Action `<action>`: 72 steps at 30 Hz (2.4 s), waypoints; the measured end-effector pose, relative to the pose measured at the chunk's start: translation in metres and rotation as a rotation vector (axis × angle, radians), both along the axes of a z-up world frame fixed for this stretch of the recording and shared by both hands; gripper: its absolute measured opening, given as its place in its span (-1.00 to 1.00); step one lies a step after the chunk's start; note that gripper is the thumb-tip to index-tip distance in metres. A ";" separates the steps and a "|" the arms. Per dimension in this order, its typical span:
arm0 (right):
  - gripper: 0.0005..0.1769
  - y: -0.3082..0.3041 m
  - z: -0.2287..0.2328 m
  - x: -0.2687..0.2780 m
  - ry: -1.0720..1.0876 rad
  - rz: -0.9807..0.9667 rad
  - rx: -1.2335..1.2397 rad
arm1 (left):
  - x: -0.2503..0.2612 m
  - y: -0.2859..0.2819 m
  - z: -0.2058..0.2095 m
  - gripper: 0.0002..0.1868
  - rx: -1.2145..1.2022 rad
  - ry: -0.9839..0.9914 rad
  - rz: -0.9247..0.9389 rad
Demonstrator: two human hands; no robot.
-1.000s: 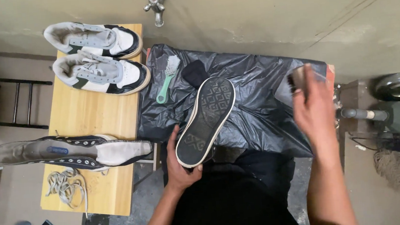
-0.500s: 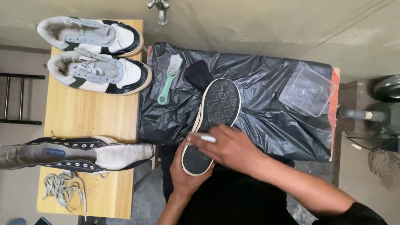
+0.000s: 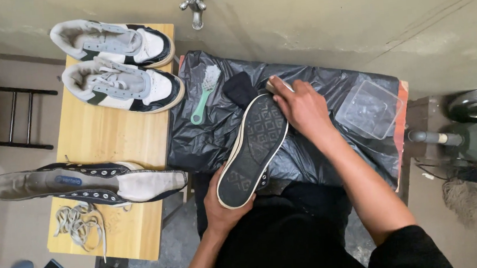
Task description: The person scrubs a black high-top sneaker with a small rectangular block, working the upper, side, and sole. The person rotates the shoe to reach different areas and continues scrubbing the sole pattern. Other shoes and a brush are visible on the table but not handled.
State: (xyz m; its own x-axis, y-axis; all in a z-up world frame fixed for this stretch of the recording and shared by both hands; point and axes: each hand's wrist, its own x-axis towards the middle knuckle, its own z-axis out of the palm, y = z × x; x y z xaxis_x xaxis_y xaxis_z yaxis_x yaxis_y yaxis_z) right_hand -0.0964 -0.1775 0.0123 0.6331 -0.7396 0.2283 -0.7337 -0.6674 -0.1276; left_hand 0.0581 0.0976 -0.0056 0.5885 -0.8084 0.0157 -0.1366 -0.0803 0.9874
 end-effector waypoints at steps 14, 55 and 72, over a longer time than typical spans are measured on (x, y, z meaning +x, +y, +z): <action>-0.68 0.114 0.031 0.019 -0.197 0.491 -0.061 | -0.004 0.003 -0.016 0.11 0.068 -0.068 0.043; -0.52 0.004 -0.008 0.023 -0.257 0.410 0.141 | -0.001 0.010 -0.007 0.11 0.269 -0.170 -0.099; -0.57 0.115 0.044 0.025 -0.198 0.871 0.449 | 0.006 0.023 -0.024 0.10 0.210 -0.054 -0.153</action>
State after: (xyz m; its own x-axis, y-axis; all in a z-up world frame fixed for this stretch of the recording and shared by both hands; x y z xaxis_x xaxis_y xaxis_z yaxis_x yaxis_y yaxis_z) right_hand -0.0714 -0.0621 0.0566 0.9763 -0.0791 0.2016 0.0504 -0.8223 -0.5668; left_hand 0.0637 0.1206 -0.0297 0.4621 -0.8767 -0.1338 -0.2150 -0.2571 0.9421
